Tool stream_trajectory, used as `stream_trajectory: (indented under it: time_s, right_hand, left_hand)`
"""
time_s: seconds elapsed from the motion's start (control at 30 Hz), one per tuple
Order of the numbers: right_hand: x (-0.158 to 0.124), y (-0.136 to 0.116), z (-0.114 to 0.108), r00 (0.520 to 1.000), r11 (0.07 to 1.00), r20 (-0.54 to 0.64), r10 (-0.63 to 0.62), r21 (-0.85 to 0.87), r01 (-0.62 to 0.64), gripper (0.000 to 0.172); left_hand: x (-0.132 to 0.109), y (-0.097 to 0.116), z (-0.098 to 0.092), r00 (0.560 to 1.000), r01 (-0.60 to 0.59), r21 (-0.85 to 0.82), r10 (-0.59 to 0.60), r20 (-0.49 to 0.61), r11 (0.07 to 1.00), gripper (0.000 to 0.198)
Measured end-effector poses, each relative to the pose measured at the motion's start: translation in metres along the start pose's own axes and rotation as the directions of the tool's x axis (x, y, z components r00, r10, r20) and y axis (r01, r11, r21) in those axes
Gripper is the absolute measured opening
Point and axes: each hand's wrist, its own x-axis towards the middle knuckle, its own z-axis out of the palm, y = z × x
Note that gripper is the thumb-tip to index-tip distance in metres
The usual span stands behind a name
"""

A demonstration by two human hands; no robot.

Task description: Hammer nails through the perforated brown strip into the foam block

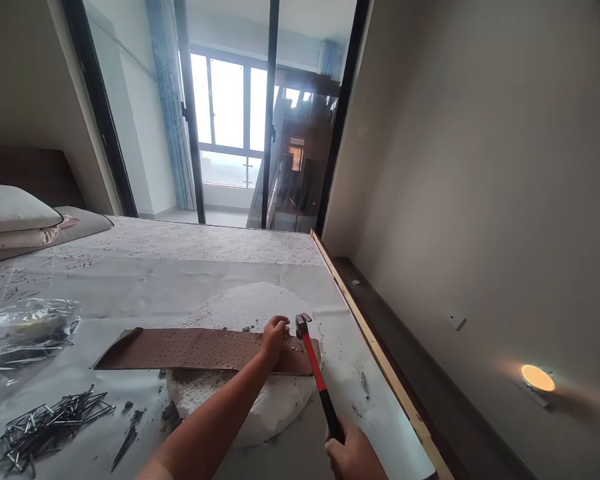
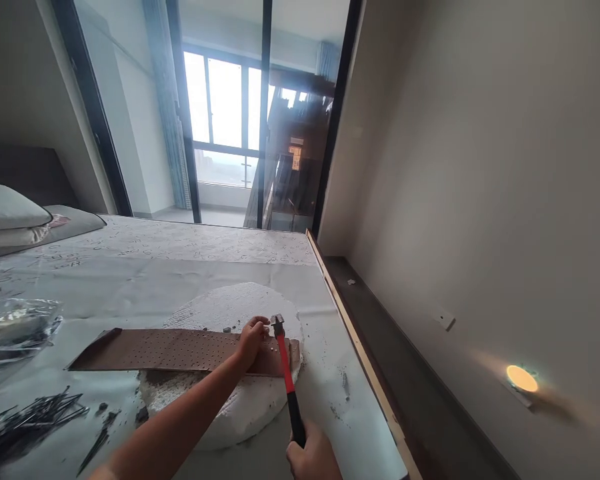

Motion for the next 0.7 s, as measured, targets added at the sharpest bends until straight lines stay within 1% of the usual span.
stream_trajectory:
  time_s: [0.07, 0.1, 0.17, 0.23, 0.3, 0.33, 0.4, 0.47, 0.5, 0.53, 0.57, 0.6, 0.67, 0.7]
  right_hand:
    - [-0.003, -0.002, -0.001, 1.0, 0.999, 0.008, -0.022, 0.031, 0.022, 0.007]
    - [-0.004, -0.003, -0.001, 1.0, 0.998, 0.025, -0.006, 0.057, 0.004, 0.008]
    - [-0.004, -0.004, 0.001, 0.996, 0.992, 0.06, 0.071, 0.099, -0.077, 0.008]
    - [0.0, -0.002, 0.003, 0.987, 0.983, 0.076, 0.14, 0.11, -0.148, 0.007]
    - [0.004, 0.002, 0.004, 0.983, 0.977, 0.083, 0.162, 0.128, -0.171, 0.007]
    - [0.005, 0.003, 0.004, 0.986, 0.979, 0.078, 0.145, 0.135, -0.154, 0.007]
    - [0.004, 0.003, 0.001, 0.994, 0.984, 0.057, 0.09, 0.146, -0.098, 0.008]
    - [-0.001, 0.0, -0.004, 0.997, 0.986, 0.06, 0.054, 0.156, -0.063, 0.01]
    - [-0.003, -0.002, -0.006, 0.997, 0.986, 0.068, 0.045, 0.16, -0.055, 0.011]
    - [-0.005, -0.003, -0.007, 0.996, 0.984, 0.082, 0.039, 0.168, -0.052, 0.012]
    - [-0.006, -0.004, -0.008, 0.995, 0.983, 0.095, 0.035, 0.175, -0.051, 0.013]
    - [-0.007, -0.003, -0.007, 0.995, 0.983, 0.096, 0.033, 0.177, -0.05, 0.014]
    - [-0.006, 0.004, -0.004, 0.995, 0.985, 0.081, 0.059, 0.156, -0.071, 0.014]
    - [-0.004, 0.009, -0.001, 0.994, 0.987, 0.066, 0.087, 0.132, -0.095, 0.014]
  left_hand:
    - [-0.004, 0.015, -0.002, 1.0, -0.013, -0.064, 0.013, 0.004, 0.998, 0.018]
    - [-0.009, 0.025, -0.004, 1.0, -0.029, -0.075, 0.03, 0.009, 0.997, 0.02]
    - [-0.023, 0.046, -0.012, 0.997, -0.062, -0.056, 0.065, 0.041, 0.996, 0.025]
    - [-0.045, 0.066, -0.027, 0.992, -0.087, 0.013, 0.085, 0.092, 0.996, 0.03]
    - [-0.072, 0.081, -0.05, 0.987, -0.104, 0.106, 0.089, 0.135, 0.989, 0.033]
    - [-0.086, 0.086, -0.066, 0.986, -0.11, 0.153, 0.088, 0.145, 0.982, 0.034]
    - [-0.113, 0.092, -0.103, 0.989, -0.118, 0.243, 0.093, 0.113, 0.963, 0.037]
    - [-0.136, 0.093, -0.148, 0.99, -0.137, 0.373, 0.13, 0.044, 0.918, 0.04]
    - [-0.144, 0.093, -0.171, 0.992, -0.119, 0.45, 0.127, 0.014, 0.885, 0.041]
    - [-0.151, 0.092, -0.193, 0.989, -0.093, 0.527, 0.139, -0.048, 0.845, 0.042]
    - [-0.155, 0.092, -0.215, 0.982, -0.053, 0.61, 0.152, -0.113, 0.791, 0.042]
    - [-0.159, 0.091, -0.234, 0.976, -0.005, 0.688, 0.152, -0.154, 0.726, 0.041]
    - [-0.162, 0.088, -0.267, 0.976, 0.086, 0.829, 0.122, -0.182, 0.552, 0.034]
    - [-0.163, 0.086, -0.279, 0.982, 0.12, 0.886, 0.077, -0.172, 0.448, 0.03]
